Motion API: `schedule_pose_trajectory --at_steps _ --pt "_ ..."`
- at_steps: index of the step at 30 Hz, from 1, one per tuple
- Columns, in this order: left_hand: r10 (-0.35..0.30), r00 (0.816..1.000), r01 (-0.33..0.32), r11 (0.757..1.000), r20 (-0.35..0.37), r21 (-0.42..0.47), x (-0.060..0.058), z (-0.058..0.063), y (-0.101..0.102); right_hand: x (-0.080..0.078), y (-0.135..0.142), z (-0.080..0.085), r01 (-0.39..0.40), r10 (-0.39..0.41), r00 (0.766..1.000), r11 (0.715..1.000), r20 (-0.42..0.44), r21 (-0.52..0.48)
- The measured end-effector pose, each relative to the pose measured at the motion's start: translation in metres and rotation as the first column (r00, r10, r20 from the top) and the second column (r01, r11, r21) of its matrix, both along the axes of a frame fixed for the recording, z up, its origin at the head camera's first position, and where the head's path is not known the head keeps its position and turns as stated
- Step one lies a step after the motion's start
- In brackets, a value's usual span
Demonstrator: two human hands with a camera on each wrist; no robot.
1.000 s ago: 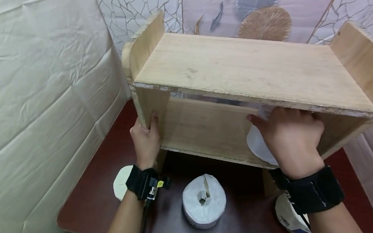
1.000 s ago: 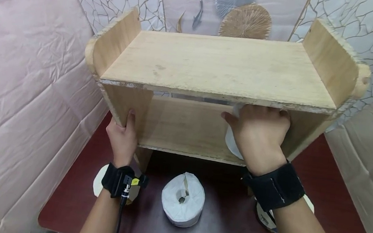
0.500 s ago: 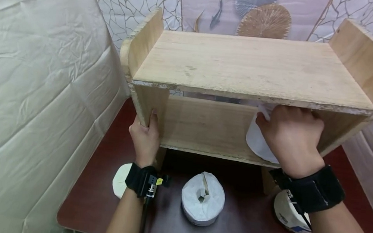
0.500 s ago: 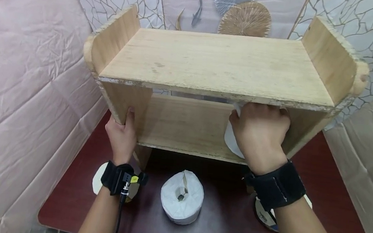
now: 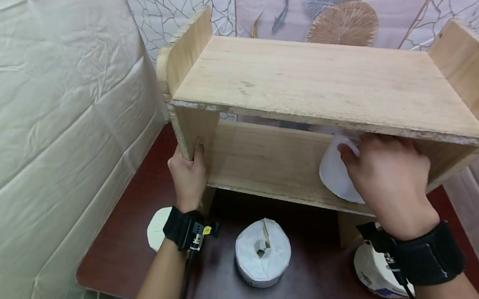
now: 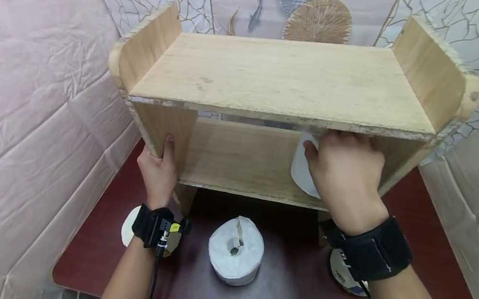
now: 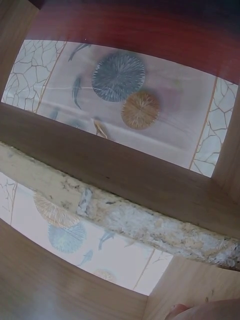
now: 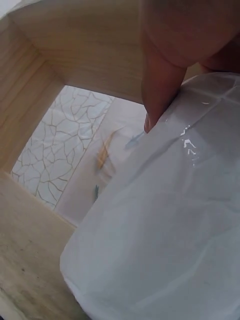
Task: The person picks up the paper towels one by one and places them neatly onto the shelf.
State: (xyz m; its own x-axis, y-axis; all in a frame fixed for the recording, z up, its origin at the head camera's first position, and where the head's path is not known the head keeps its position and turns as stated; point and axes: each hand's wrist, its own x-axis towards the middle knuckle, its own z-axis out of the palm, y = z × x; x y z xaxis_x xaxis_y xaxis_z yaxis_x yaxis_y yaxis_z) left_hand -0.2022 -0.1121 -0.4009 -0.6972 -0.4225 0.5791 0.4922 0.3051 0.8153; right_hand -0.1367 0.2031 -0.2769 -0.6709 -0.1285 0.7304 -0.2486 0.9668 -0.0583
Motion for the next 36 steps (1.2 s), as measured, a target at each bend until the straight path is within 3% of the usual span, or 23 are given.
schedule_pose_trajectory --at_steps 10,27,36 --pt "0.003 1.000 -0.003 1.000 -0.028 -0.017 -0.006 0.004 0.004 0.007 0.007 0.002 -0.009 0.008 0.997 1.000 0.074 0.007" --pt "-0.025 0.999 0.025 1.000 -0.039 -0.007 -0.007 0.002 0.011 0.020 0.021 -0.005 -0.082 0.082 0.997 0.992 0.009 0.098" --pt "0.022 1.000 -0.022 1.000 0.000 0.012 0.000 0.001 0.004 0.020 0.018 -0.008 -0.100 0.096 0.995 0.986 0.035 0.132"
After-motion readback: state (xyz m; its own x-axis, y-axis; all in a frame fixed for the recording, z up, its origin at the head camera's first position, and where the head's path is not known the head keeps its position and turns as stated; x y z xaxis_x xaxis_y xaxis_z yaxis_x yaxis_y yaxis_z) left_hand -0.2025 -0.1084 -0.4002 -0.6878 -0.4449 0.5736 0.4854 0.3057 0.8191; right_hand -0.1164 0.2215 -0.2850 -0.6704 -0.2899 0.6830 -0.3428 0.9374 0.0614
